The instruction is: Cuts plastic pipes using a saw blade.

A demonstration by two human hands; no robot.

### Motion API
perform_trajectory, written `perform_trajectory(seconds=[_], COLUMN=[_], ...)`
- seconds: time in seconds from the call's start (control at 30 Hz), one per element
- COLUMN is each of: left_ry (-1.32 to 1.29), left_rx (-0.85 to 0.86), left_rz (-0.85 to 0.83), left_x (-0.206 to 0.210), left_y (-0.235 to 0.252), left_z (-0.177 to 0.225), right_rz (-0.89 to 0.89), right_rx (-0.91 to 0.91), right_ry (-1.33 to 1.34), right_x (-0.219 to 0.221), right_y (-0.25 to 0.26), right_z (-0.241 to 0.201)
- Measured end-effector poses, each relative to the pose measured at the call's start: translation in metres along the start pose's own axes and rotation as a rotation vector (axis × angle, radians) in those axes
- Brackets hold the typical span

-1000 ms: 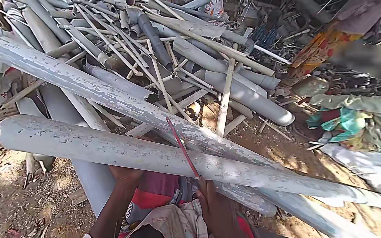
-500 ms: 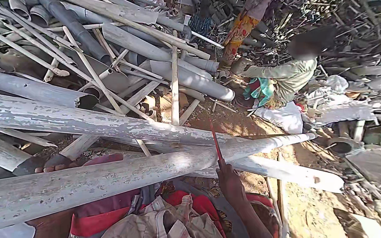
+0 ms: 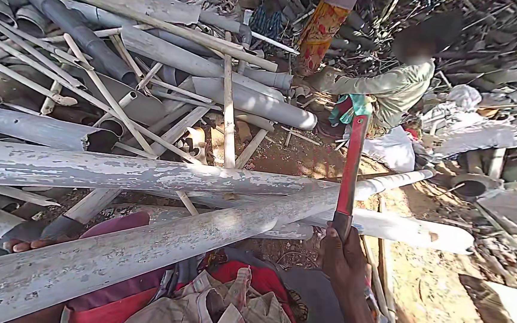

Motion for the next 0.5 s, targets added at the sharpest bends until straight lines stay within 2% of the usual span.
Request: perform_trajectory(seconds=[0.07, 0.13, 0.17, 0.2, 0.23, 0.27, 0.3, 0.37, 0.43, 0.47, 0.5], left_ry=[0.031, 0.068, 0.11, 0.15, 0.157, 0.085, 0.041, 0.018, -0.002, -0.012, -0.019], left_rx=[-0.016, -0.035, -0.068, -0.097, -0.109, -0.089, -0.07, -0.043, -0.03, -0.032, -0.029], left_rz=[-0.012, -0.086, -0.183, -0.239, -0.233, -0.133, -0.069, -0.082, -0.028, -0.022, -0.013], left_x=[-0.005, -0.017, -0.032, -0.043, -0.045, -0.034, -0.025, -0.029, -0.016, -0.013, -0.012], left_y=[-0.002, 0.0, 0.003, 0.004, 0.004, 0.004, 0.005, 0.002, 0.003, 0.002, 0.001], left_z=[0.003, 0.011, 0.02, 0.027, 0.028, 0.022, 0.016, 0.02, 0.012, 0.009, 0.008], right_rz=[0.104, 0.069, -0.041, -0.208, -0.352, -0.36, -0.28, -0.045, 0.112, 0.139, 0.101], right_rx=[-0.242, -0.314, -0.236, -0.067, 0.127, 0.213, 0.189, -0.005, -0.219, -0.273, -0.248], right_ry=[0.176, 0.013, -0.158, -0.261, -0.258, -0.225, -0.181, 0.004, 0.133, 0.087, -0.031], right_x=[0.003, 0.019, 0.029, 0.038, 0.043, 0.043, 0.039, 0.024, 0.013, 0.014, 0.02], right_y=[-0.006, -0.027, -0.041, -0.052, -0.056, -0.055, -0.049, -0.037, -0.02, -0.019, -0.026], right_z=[-0.018, -0.001, 0.013, 0.021, 0.025, 0.024, 0.02, 0.003, -0.007, -0.001, 0.014])
Point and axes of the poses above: each hand's wrist, its own y-axis towards the middle knuckle, its own x-axis out of the palm, z = x × y, the point moved 2 cm from there along y, towards the middle knuckle, and after that the axes turned 13 degrees about -x, right-handed, at the moved point
